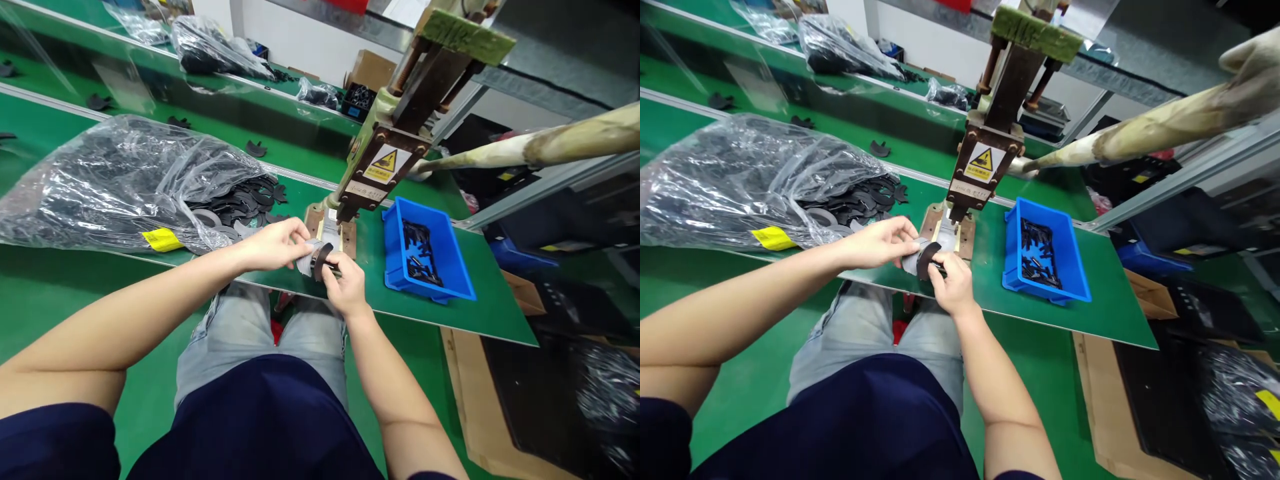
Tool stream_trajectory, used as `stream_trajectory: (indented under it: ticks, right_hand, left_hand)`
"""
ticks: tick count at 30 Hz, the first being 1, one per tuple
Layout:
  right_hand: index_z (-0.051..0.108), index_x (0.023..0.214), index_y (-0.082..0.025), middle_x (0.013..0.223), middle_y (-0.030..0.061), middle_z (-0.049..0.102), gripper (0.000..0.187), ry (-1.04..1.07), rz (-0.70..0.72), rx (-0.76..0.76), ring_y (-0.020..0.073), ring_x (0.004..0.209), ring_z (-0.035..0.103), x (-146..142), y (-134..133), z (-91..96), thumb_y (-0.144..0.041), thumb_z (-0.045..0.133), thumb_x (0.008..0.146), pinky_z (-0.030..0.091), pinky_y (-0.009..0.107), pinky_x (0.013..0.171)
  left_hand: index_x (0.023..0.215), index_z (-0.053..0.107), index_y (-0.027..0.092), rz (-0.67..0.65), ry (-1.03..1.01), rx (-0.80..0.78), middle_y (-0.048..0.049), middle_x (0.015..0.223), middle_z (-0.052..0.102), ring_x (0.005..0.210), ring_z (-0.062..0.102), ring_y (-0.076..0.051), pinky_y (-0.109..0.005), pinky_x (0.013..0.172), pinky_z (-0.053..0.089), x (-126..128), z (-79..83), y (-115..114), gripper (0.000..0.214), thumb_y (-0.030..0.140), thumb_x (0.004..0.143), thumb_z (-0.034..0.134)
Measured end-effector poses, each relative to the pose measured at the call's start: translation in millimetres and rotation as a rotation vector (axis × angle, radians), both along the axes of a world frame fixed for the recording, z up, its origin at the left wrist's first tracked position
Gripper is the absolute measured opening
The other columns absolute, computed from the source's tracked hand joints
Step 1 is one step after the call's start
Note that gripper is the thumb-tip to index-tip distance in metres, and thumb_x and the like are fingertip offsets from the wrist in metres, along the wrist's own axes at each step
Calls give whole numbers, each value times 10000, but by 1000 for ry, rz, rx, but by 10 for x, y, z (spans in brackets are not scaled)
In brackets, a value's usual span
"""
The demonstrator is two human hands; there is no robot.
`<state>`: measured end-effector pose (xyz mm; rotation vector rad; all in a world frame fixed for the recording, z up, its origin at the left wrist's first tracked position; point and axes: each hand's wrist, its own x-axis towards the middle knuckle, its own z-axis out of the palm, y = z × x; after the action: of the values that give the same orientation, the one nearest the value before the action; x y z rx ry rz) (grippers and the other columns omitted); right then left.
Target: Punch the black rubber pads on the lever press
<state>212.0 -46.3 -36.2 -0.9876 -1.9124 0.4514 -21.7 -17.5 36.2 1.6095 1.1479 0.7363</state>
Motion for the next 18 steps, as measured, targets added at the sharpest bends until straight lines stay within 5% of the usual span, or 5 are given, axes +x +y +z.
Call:
stream_trajectory:
  ticks: [3, 5, 11, 15, 18]
  right_hand:
    - [671, 1019, -224, 939, 58, 741, 108, -47, 3, 64, 183, 869, 677, -6, 4, 16, -317, 616, 1012, 546, 353, 816]
    - [666, 1013, -222, 924, 59, 736, 91, -72, 14, 101, 182, 858, 672, -28, 1, 23, -296, 613, 1011, 546, 351, 804]
    - [684, 1041, -225, 955, 57, 773, 71, -114, 76, 168, 179, 872, 703, -26, -29, 17, -250, 652, 984, 580, 355, 823]
    - [689, 1074, -228, 982, 55, 787, 99, -69, 61, 187, 176, 919, 735, 8, -44, -5, -222, 654, 981, 608, 355, 848]
    - [700, 1107, -241, 1022, 46, 797, 135, -47, 50, 177, 173, 959, 755, 31, -20, 4, -221, 669, 977, 626, 348, 870]
  left_hand:
    - [878, 633, 213, 55, 177, 389, -14, 870, 645, 767, 603, -160, -306, 708, 484, 36, 16, -81, 302, 489, 944, 736]
    - [753, 581, 213, -26, 251, 481, -16, 807, 597, 791, 571, -178, -319, 720, 442, 71, -2, -106, 352, 472, 970, 681]
    - [682, 485, 219, -79, 246, 241, 13, 708, 496, 662, 466, -155, -314, 625, 359, 111, -199, -45, 423, 486, 970, 642]
    - [909, 622, 215, 27, 79, 201, 4, 834, 600, 712, 511, -150, -292, 640, 407, 95, -226, -68, 369, 546, 876, 780]
    - [958, 638, 208, -88, -73, 3, 10, 788, 624, 664, 535, -137, -268, 599, 412, 58, -208, -52, 455, 638, 878, 766]
